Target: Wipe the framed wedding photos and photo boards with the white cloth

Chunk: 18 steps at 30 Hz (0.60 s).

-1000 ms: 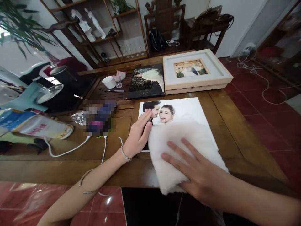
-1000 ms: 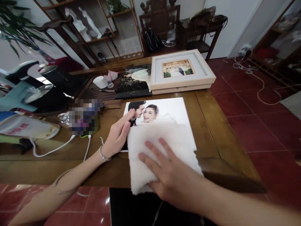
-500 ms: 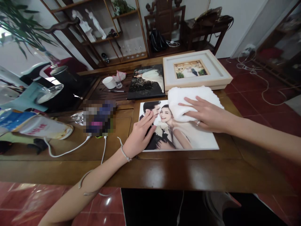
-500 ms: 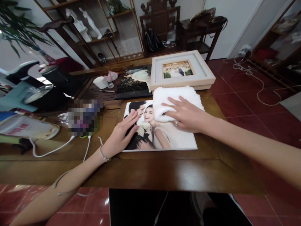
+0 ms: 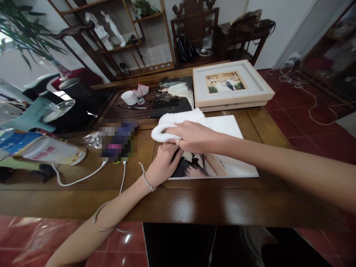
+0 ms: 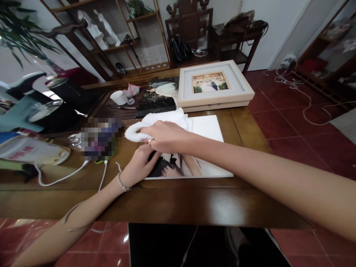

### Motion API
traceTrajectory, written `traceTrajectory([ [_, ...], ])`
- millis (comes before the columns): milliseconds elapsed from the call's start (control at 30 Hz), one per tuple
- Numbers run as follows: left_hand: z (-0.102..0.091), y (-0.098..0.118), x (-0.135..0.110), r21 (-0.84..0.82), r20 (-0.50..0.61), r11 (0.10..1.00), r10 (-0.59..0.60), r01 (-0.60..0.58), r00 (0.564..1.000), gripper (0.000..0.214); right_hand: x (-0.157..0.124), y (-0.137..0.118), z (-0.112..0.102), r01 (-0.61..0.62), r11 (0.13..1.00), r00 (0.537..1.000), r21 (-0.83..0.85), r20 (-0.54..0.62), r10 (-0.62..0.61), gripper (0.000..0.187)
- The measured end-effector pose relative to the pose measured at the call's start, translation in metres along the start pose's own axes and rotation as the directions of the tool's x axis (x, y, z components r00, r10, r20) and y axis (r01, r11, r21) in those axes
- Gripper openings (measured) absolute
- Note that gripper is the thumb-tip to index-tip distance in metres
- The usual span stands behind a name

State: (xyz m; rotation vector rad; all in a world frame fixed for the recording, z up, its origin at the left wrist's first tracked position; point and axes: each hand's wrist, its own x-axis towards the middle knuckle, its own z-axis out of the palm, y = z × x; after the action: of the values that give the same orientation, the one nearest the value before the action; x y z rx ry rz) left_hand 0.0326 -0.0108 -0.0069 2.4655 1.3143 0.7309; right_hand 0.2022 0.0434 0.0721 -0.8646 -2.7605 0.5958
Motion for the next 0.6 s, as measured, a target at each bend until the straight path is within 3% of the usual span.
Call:
traceTrajectory([
  [133,-0.002,0.003,0.002,-0.039,-0.006,0.999,0.004,-0.004,1.0,0.033,-0.019,0.012,-0.009,-0.102,0.995,0.995,0.001,0.009,0.102,0.029],
  [300,0.001,-0.001,0.0,-0.06,0.0,0.998,-0.006,0.007,1.0,0.042,-0.076,0.05,-0.014,-0.17,0.975,0.984,-0.146,-0.076,0.16,0.035],
  [467,0.003,0.0,0.0,-0.056,-0.014,0.998,-0.028,0.027,1.0,0.041,-0.121,0.095,-0.019,-0.084,0.942,0.995,-0.325,-0.081,0.061,0.037],
  [600,0.002,0.002,0.001,-0.083,-0.059,0.996,-0.018,0.013,0.998,0.039,-0.131,0.097,-0.004,-0.003,0.933,0.989,-0.361,-0.139,-0.051,0.03],
])
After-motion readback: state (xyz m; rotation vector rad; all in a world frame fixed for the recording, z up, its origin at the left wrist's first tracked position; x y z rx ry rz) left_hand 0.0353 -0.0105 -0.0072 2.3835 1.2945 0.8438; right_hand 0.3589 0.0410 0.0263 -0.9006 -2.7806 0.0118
